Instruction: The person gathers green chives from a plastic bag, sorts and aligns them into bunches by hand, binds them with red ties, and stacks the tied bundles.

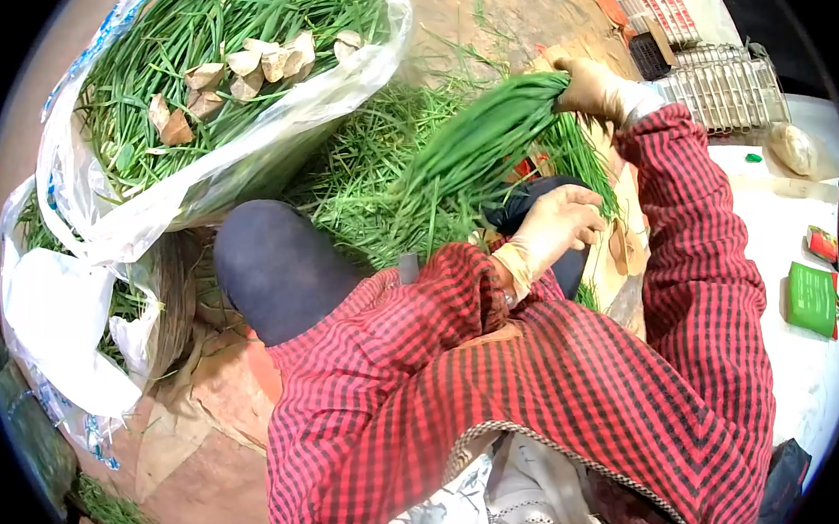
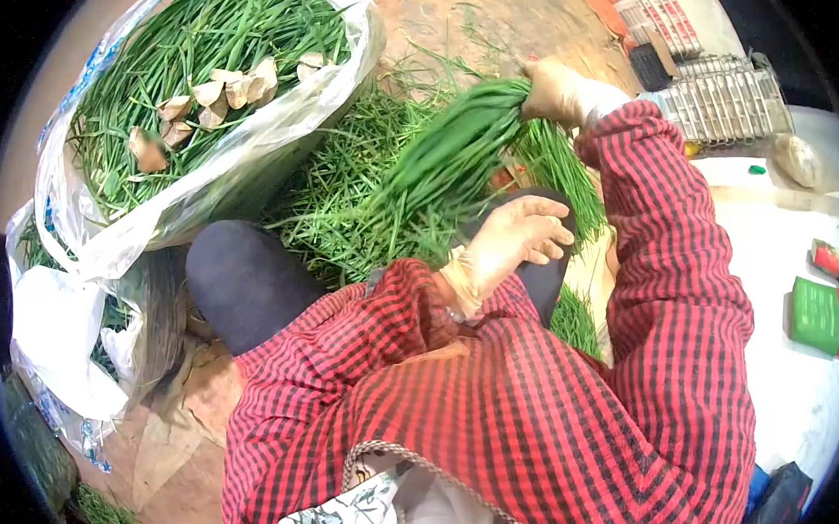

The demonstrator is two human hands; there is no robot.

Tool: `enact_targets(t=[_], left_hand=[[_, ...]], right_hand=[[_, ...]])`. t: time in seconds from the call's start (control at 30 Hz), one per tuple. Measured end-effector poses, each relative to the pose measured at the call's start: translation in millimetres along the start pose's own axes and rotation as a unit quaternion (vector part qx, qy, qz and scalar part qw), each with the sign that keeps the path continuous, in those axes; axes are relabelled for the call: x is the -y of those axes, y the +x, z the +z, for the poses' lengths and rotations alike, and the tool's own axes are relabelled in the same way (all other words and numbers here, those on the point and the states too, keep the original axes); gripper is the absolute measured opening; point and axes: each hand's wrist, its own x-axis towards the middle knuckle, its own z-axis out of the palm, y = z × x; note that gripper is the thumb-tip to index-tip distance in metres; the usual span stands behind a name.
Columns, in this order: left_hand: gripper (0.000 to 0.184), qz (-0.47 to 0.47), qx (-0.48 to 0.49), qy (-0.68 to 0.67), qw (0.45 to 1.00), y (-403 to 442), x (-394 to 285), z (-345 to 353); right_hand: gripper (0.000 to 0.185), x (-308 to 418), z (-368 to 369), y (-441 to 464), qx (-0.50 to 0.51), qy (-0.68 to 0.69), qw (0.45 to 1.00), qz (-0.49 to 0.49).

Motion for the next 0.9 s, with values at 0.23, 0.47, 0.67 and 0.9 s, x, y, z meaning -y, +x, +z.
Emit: enact_targets(t=[0.23,0.47,0.67,0.9], left_hand=[[0.028,0.020,0.025,0.004,0.999,0,-21,-14],[0.035,0.044,0.056,-0.044,0.996,0,-39,-25],[0.040,0.074,0.058,-0.077,0.993,-4,-48,-36],[0.044,0.092,0.065,-0.104,0.988,-1,-42,-41]], right_hand=[[0.048,35,-12,-12,-0.010,-0.114,0.988,-0.107],[0.066,26,-22,2,-0.096,0.130,0.978,-0.134],[0.075,44,-29,-2,-0.109,0.121,0.974,-0.160],[0.065,42,-13,-9,-0.100,0.167,0.958,-0.210]])
